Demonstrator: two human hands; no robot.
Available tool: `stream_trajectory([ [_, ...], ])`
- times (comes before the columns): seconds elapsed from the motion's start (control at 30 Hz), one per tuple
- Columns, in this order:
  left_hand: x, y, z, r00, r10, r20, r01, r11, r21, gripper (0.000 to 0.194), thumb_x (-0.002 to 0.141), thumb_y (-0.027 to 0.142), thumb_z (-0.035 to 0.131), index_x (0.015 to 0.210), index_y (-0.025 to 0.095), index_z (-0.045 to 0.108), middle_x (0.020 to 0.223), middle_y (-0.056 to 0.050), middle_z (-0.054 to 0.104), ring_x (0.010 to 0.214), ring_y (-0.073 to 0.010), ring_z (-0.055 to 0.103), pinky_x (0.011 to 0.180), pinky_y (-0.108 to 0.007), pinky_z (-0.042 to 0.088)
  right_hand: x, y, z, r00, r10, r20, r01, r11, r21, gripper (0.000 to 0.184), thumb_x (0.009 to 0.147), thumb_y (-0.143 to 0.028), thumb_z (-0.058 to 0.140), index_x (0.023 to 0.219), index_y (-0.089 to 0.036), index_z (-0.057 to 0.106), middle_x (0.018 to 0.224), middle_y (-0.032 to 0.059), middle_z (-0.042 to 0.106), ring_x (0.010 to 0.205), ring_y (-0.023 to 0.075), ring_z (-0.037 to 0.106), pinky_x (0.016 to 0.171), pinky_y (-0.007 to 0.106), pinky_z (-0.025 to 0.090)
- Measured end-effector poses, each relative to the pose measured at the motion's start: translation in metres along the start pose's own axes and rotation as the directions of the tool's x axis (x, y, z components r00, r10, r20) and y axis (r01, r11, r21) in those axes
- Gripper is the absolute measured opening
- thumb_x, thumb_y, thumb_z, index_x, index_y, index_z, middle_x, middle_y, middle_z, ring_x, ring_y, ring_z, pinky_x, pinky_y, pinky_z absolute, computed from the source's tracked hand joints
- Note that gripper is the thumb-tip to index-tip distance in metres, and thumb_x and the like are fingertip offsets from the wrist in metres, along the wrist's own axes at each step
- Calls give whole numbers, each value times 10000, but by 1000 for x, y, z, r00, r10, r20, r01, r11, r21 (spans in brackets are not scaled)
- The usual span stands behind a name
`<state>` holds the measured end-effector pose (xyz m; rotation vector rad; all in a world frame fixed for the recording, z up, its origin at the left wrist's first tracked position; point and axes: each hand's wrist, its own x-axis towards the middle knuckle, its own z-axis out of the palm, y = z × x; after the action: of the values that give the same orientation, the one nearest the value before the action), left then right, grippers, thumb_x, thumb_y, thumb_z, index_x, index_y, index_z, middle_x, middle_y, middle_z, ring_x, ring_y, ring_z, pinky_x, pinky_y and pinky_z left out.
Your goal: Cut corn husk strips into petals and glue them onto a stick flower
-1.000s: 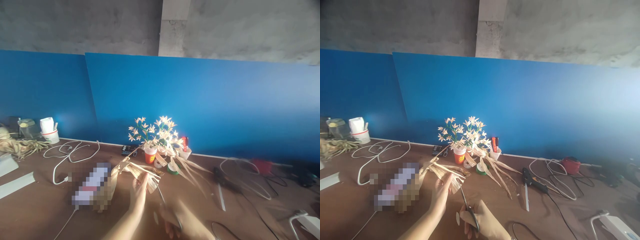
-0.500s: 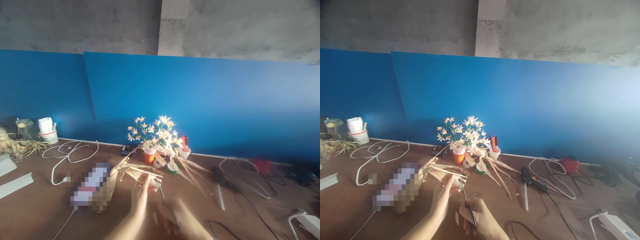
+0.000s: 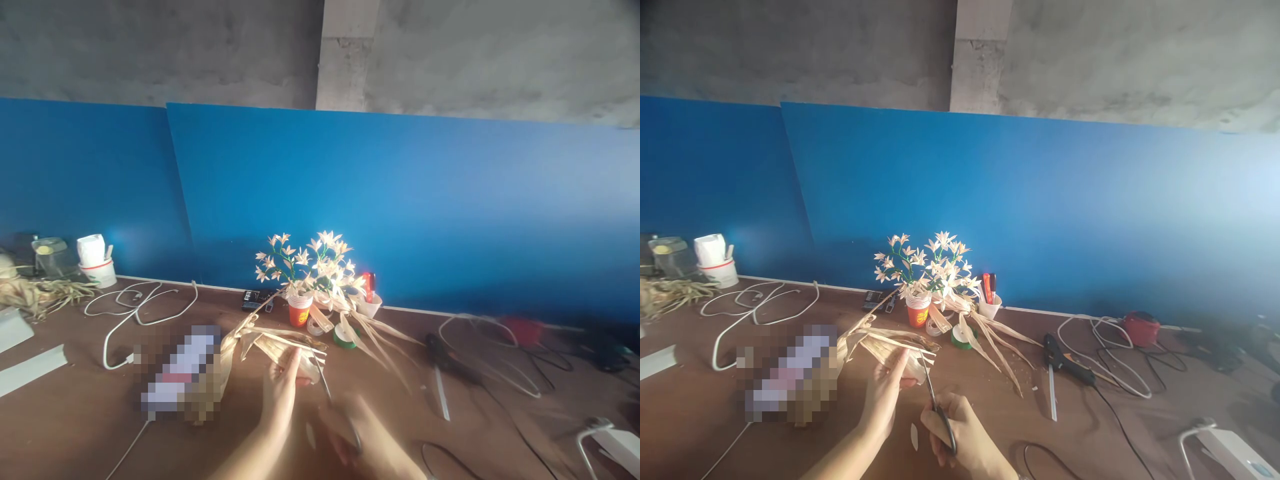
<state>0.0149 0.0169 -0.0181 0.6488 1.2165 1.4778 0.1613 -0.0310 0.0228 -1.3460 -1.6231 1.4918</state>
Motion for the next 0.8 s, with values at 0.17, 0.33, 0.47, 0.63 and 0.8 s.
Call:
stream_trajectory([
  [0.17,-1,1,0,1000,13,-9,-13,1000,25,517,660,532,730,988,139,657,812,-68,733,597,-197,687,574,-284,532,-4,-3,-3,1000,9,-20,-10,999,-49,346,762,-512,553,647,-186,530,410,-56,453,364,67,372,389,208,240],
  [0.33,-1,0,0,998,30,-49,-30,999,11,537,667,541,722,1005,130,651,846,-77,727,554,-179,670,566,-287,528,-7,-5,-3,1000,16,-11,-17,999,-37,310,769,-476,573,653,-190,538,397,-63,440,383,68,354,424,215,266],
  [0.47,-3,2,1,999,38,-32,-39,999,-15,519,652,539,734,961,129,658,821,-74,726,573,-184,666,550,-282,533,-6,-8,1,999,36,-30,-37,998,-42,315,758,-482,597,676,-178,579,388,-66,415,391,75,353,433,220,273],
  [0.63,-3,5,1,999,38,-3,-39,999,-21,489,688,555,696,968,155,669,835,-61,717,626,-190,667,549,-273,534,-3,-5,5,998,-15,-61,12,999,-48,375,733,-518,615,628,-158,613,424,-47,415,443,93,388,454,229,305],
  [0.8,0,2,-2,998,38,-41,-38,999,14,525,685,565,690,1008,153,657,825,-62,718,593,-195,680,611,-301,530,-3,1,3,998,31,-49,-33,999,-32,362,733,-514,629,661,-159,654,429,-39,450,456,100,406,475,233,328],
])
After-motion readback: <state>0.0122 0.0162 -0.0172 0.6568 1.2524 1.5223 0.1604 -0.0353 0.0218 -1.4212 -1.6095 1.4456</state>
